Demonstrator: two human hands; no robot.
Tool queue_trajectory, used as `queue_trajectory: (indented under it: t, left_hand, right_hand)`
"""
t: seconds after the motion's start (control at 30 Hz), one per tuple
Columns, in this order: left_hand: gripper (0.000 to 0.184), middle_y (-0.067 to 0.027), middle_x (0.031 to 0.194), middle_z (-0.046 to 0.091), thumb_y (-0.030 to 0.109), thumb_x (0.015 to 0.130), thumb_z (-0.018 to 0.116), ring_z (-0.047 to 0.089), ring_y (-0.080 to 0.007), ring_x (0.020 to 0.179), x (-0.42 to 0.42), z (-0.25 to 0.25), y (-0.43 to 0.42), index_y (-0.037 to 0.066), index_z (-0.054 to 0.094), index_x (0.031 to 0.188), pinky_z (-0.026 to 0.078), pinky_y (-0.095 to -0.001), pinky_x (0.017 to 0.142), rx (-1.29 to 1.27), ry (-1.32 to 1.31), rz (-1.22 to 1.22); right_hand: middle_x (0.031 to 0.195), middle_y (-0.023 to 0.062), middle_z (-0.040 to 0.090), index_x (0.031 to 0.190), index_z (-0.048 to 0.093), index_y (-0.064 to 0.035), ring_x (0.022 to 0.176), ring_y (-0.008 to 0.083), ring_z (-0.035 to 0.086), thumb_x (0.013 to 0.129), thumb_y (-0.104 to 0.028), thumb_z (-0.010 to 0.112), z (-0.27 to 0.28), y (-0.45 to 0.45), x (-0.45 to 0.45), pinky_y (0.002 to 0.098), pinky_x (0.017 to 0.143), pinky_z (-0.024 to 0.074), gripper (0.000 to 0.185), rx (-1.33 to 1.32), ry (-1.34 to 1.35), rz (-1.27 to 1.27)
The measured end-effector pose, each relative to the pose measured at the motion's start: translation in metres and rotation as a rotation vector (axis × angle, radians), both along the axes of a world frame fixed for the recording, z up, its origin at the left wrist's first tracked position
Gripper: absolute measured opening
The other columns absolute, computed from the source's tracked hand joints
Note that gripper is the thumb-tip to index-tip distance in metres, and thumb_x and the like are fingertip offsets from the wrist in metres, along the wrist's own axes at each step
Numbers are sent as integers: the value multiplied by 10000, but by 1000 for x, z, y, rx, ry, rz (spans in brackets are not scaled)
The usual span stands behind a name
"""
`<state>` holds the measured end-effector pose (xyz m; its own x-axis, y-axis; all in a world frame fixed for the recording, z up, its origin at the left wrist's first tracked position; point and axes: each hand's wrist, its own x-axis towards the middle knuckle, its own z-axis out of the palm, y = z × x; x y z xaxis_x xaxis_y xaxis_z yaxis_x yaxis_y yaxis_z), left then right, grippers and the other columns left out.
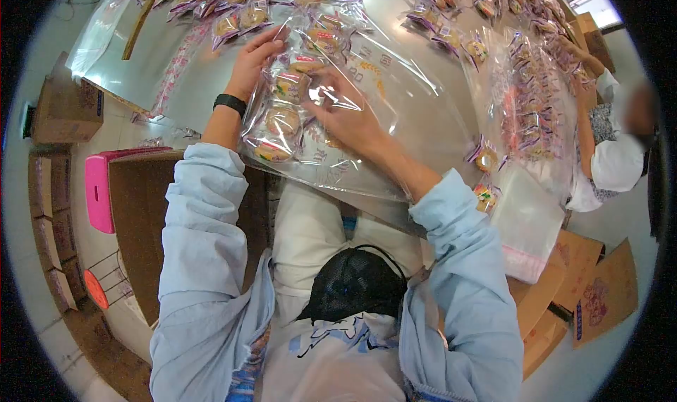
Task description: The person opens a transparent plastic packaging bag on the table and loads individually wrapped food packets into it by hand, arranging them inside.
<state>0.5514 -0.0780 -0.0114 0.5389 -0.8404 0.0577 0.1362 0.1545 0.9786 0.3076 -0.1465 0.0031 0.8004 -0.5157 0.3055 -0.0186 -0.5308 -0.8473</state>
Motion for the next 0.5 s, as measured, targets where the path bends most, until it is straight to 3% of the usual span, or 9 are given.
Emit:
queue_trajectory:
  t: [0.07,0.17,0.2,0.3,0.4,0.5]
  left_hand:
    - [470,-94,1332,654,141,939,660,618,-170,1178,1,-2,1,-4,589,1380,464,-287,989,2,4,4]
    - [466,-101,1340,652,124,938,647,623,-160,1176,3,-2,0,-8,586,1381,472,-261,956,8,-9,1]
    - [459,-103,1347,650,112,943,628,630,-155,1180,-2,-2,-1,-11,583,1384,471,-227,909,-30,37,26]
    - [451,-120,1368,633,105,952,612,623,-189,1217,6,-4,-3,-22,577,1384,478,-242,971,10,-29,-2]
    - [444,-120,1376,627,90,958,601,620,-197,1222,0,6,3,-25,574,1385,492,-251,946,72,-64,14]
    - [440,-111,1369,635,81,960,596,620,-180,1221,-3,3,-2,-26,574,1386,489,-227,865,-35,73,28]
  right_hand:
    - [1120,142,661,1234,600,-112,921,253,700,842,-149,757,-3,2,-13,341,762,577,424,-52,56,34]
    - [1157,135,672,1246,604,-142,947,294,699,829,-182,754,5,-3,-18,373,777,585,446,-589,-120,311]
    - [1184,120,677,1242,625,-165,1001,324,690,818,-210,754,7,1,-18,412,791,585,447,-561,-60,345]
    - [1113,130,696,1176,677,-151,1029,325,682,819,-210,751,-6,9,-5,427,785,578,370,-450,-100,249]
    - [1013,154,714,1092,721,-123,915,328,700,857,-243,735,0,16,-4,435,733,564,264,-131,-57,136]
    - [880,178,717,997,743,-68,729,329,684,905,-296,723,2,15,3,414,664,543,247,-126,-6,83]
